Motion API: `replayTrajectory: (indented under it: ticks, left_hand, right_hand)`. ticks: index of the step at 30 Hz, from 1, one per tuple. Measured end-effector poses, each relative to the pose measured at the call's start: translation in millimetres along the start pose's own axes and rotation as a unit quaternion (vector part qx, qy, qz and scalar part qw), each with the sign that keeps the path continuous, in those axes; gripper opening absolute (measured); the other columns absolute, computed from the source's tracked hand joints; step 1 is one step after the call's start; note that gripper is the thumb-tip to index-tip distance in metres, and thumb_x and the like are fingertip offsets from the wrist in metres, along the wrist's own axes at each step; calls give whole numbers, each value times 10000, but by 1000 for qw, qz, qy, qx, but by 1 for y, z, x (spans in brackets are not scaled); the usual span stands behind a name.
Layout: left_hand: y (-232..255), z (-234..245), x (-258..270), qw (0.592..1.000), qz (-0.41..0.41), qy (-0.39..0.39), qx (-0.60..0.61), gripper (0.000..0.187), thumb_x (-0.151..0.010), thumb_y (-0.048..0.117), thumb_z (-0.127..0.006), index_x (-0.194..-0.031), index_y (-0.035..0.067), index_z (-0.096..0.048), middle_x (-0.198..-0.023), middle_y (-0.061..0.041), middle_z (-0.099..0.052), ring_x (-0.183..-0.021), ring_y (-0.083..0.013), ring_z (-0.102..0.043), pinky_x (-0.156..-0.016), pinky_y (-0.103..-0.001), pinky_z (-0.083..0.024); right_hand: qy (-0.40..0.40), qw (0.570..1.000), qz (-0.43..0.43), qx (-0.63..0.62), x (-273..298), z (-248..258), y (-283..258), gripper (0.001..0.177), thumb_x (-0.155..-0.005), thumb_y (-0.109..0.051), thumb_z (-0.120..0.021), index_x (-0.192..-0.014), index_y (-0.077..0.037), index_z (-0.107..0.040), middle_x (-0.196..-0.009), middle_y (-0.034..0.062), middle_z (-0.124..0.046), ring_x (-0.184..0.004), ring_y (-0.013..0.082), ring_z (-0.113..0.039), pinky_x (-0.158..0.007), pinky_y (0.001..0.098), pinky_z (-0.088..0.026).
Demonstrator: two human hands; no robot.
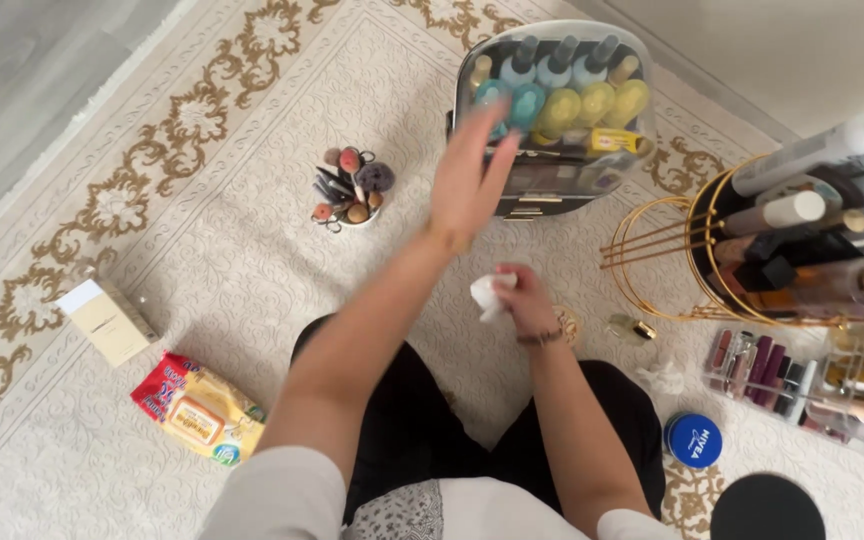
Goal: Organizing makeup and cosmetic products into a storage container on the floor.
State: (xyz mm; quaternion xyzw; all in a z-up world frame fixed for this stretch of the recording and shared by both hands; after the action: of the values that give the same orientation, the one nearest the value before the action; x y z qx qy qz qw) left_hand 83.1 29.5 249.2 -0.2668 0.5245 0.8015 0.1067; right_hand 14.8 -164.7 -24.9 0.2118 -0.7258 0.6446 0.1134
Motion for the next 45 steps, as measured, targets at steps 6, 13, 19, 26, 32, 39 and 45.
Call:
replayTrajectory:
  ticks: [6, 13, 19, 26, 32, 39, 45]
  left_hand:
    - [-48, 7, 210, 945, 223, -209, 118, 600, -900, 319, -749, -1371, 6, -548, -1360, -161, -610, -1263, -287, -580, -1020, -404, -456]
    - [-22, 43, 310, 832, 371, -195, 363, 261, -966, 111, -767, -1168, -37, -693, -1048, -74, -710, -932, -120, -639, -818, -278, -516]
    - [21, 82, 325, 774, 418, -4, 476, 103, -992, 116, -680, -1074, 57, -658, -948, -28, -700, -800, -103, -645, -689, -260, -524]
    - [69, 124, 366, 846, 382, 27, 371, 155, -989, 179, -680, -1012, 28, -709, -855, -1, -684, -717, -62, -593, -633, -225, -495]
    - [86, 148, 403, 891, 323, 96, 304, 159, -970, 197, -694, -975, 39, -699, -837, 23, -678, -729, -30, -578, -652, -196, -488]
    - [104, 175, 441, 874, 298, 200, 329, 193, -1003, 213, -668, -929, 54, -587, -823, 14, -637, -727, -41, -543, -622, -203, -461]
    - [132, 194, 440, 823, 279, 213, 445, 159, -965, 205, -602, -931, 56, -557, -1157, 65, -706, -915, -57, -667, -731, -237, -569]
  right_hand:
    - [-50, 984, 61, -162, 145, -33, -27, 361, -887, 40, -629, -1234, -55, -598, -1166, 70, -668, -1098, 184, -638, -945, 339, -526]
    - [-68, 971, 154, -170, 238, -74, -54, 186, -914, 46, -651, -1085, -26, -667, -1183, 65, -666, -1043, 142, -623, -920, 288, -507]
    - [-23, 975, 212, -57, 267, -84, -37, 174, -912, 28, -667, -1078, -15, -698, -1005, 40, -683, -871, 119, -614, -805, 261, -507]
    - [-29, 993, 116, 21, 290, -109, -5, 177, -919, -102, -717, -1084, -46, -686, -919, 33, -691, -802, 100, -612, -712, 253, -490]
    - [21, 931, 324, 167, 343, -130, -14, 225, -903, -72, -724, -1110, -51, -639, -1041, 42, -659, -860, 117, -624, -753, 264, -526]
    - [-6, 675, 663, 323, 465, -197, -62, 442, -850, -148, -794, -1211, 2, -589, -1225, 181, -596, -1076, 355, -595, -925, 426, -503]
    - [-24, 584, 704, 404, 461, -218, -54, 386, -829, -210, -854, -1118, -21, -680, -1095, 126, -629, -987, 324, -614, -854, 440, -509]
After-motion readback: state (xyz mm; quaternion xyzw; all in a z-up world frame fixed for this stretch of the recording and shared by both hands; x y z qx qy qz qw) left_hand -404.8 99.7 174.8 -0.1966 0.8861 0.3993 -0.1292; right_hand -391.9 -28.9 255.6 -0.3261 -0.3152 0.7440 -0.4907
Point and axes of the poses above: each hand's wrist, its own x-axis away from the middle knuckle, its own z-axis out of the back of the hand, y = z × x, the point moved 4 cm from there along -x, towards the middle knuckle
